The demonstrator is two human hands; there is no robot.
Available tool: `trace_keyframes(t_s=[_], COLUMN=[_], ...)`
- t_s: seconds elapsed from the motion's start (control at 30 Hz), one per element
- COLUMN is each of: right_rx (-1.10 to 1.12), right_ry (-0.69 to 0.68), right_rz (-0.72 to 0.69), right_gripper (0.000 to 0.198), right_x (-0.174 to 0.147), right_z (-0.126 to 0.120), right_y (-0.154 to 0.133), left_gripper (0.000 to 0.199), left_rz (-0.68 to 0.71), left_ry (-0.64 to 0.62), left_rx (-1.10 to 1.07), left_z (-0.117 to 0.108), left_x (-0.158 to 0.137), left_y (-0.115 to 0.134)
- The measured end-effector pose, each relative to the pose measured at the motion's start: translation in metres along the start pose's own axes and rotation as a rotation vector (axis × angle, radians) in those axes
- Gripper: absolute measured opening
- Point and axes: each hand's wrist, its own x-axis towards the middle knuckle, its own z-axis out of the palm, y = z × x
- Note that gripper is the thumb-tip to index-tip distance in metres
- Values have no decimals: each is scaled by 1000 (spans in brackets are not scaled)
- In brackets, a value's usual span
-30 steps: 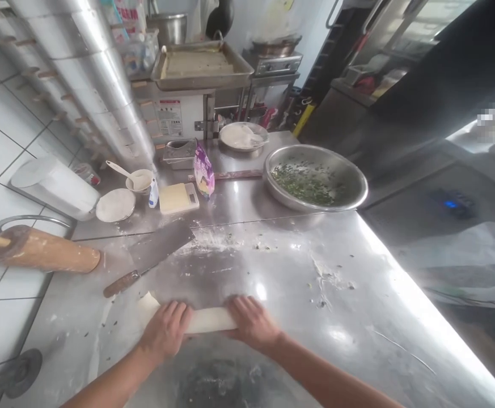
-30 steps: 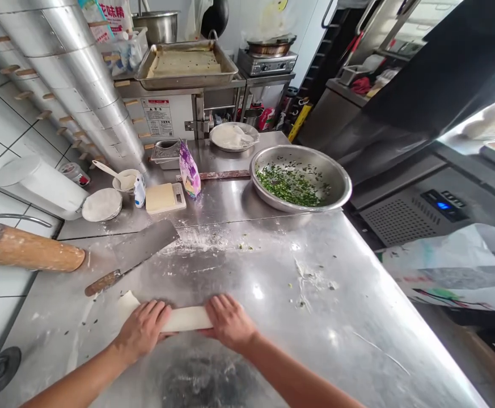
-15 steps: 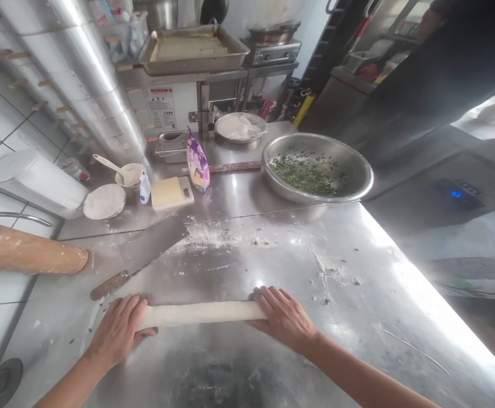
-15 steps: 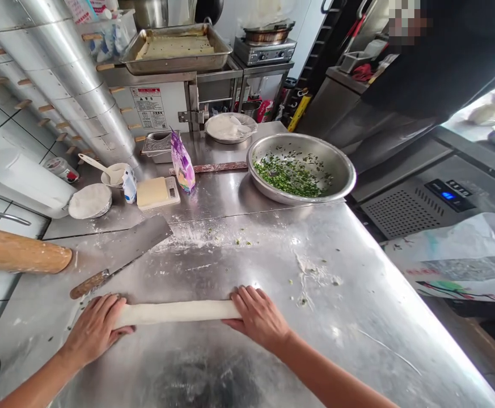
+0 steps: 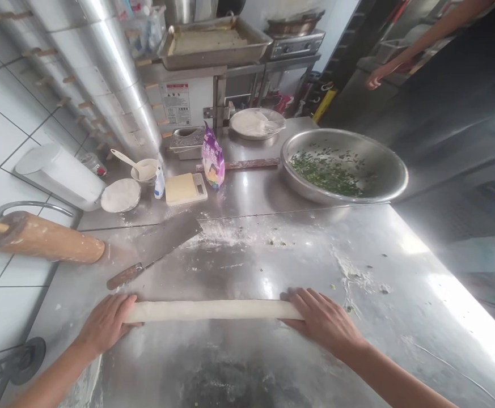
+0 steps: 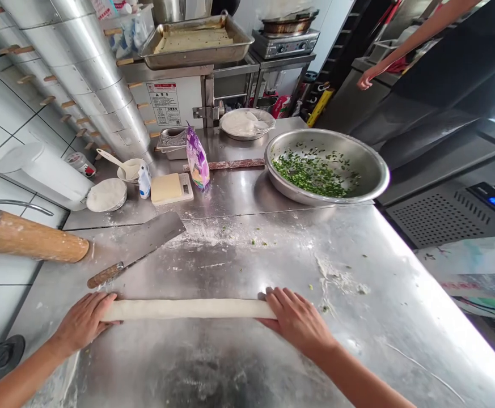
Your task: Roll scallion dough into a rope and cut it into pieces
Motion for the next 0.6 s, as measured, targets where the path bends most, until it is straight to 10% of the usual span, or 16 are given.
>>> trace_keyframes(t_s=[0.6], right_rx=[-105], right_ry=[-34], right_rz=[-14], right_gripper=[41], right_x=[-28], right_z=[-10], right_y=[55], left_gripper=[31], left_rz=[191], left_ry=[-19], left_rx=[132], left_z=[11], left_x=[-46], left_y=[-47])
